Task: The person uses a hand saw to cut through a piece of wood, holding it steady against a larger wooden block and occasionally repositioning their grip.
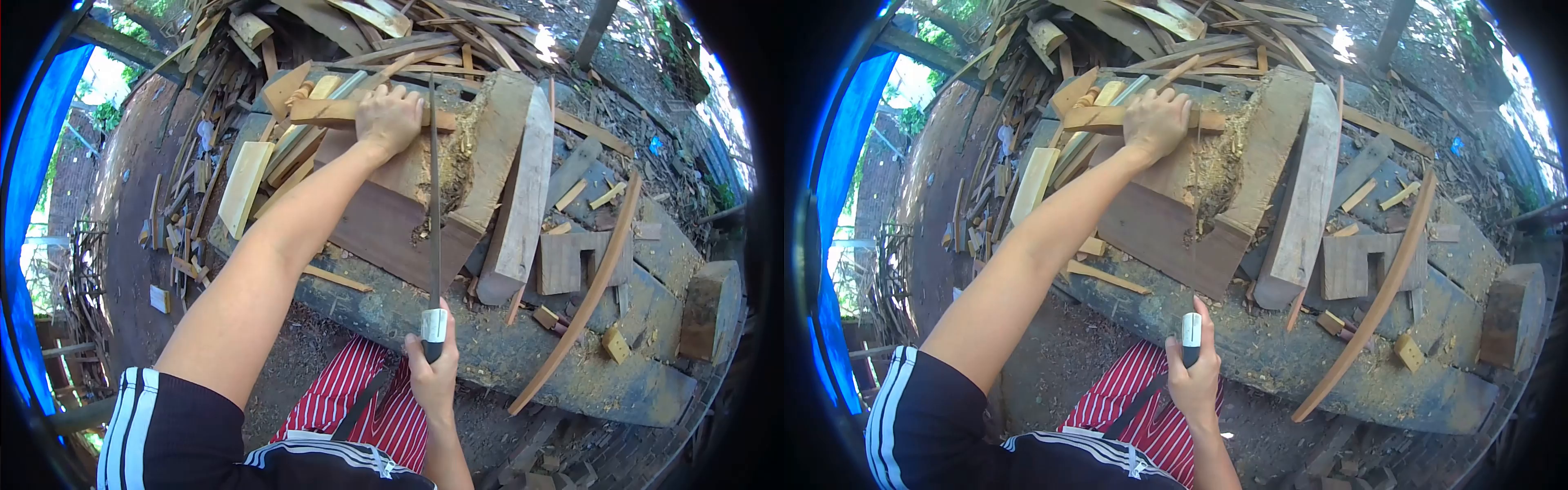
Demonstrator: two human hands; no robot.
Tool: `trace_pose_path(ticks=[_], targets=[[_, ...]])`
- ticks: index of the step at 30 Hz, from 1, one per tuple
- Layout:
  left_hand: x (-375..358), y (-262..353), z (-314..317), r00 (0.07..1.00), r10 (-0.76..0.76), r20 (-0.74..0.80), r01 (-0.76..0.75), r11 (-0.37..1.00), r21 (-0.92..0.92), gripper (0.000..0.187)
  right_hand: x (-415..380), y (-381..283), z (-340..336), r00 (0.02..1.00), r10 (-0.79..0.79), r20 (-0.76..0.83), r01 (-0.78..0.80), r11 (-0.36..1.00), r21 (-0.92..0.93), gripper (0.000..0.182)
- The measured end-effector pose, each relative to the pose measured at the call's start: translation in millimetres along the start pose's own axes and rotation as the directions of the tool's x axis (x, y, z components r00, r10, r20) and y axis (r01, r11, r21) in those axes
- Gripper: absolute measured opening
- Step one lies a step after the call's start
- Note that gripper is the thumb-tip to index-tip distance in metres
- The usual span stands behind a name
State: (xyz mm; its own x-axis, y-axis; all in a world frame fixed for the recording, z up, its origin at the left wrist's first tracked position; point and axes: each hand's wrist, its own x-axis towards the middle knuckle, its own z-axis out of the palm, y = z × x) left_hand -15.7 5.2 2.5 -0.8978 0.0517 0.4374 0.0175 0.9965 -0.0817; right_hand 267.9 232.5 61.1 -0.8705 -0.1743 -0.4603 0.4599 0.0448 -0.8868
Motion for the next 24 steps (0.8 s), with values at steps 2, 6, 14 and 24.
trace_pose_path(ticks=[2, 6, 14, 24], targets=[[1.8, 0.6, -1.1, 1.0, -0.007, 0.005, 0.007, 1.0, -0.02, 0.027, 3.4, 2.2, -4.6, 0.999, -0.032, -0.002, 0.032, 0.999, -0.011, 0.064], [0.9, 1.9, -0.7, 1.0, -0.008, 0.01, 0.008, 0.999, -0.031, 0.027, 56.7, 10.8, 3.0, 0.994, -0.108, 0.014, 0.108, 0.994, -0.021, 0.063], [0.9, -1.8, -0.9, 1.0, 0.025, 0.001, -0.025, 1.0, -0.008, 0.025, 107.1, 6.9, 28.3, 0.984, -0.178, -0.009, 0.178, 0.984, 0.0, 0.064], [0.7, 0.2, -3.3, 0.999, -0.053, -0.01, 0.052, 0.997, -0.063, 0.021, 149.4, -23.3, 32.7, 0.99, -0.139, -0.027, 0.14, 0.989, 0.048, 0.064]])
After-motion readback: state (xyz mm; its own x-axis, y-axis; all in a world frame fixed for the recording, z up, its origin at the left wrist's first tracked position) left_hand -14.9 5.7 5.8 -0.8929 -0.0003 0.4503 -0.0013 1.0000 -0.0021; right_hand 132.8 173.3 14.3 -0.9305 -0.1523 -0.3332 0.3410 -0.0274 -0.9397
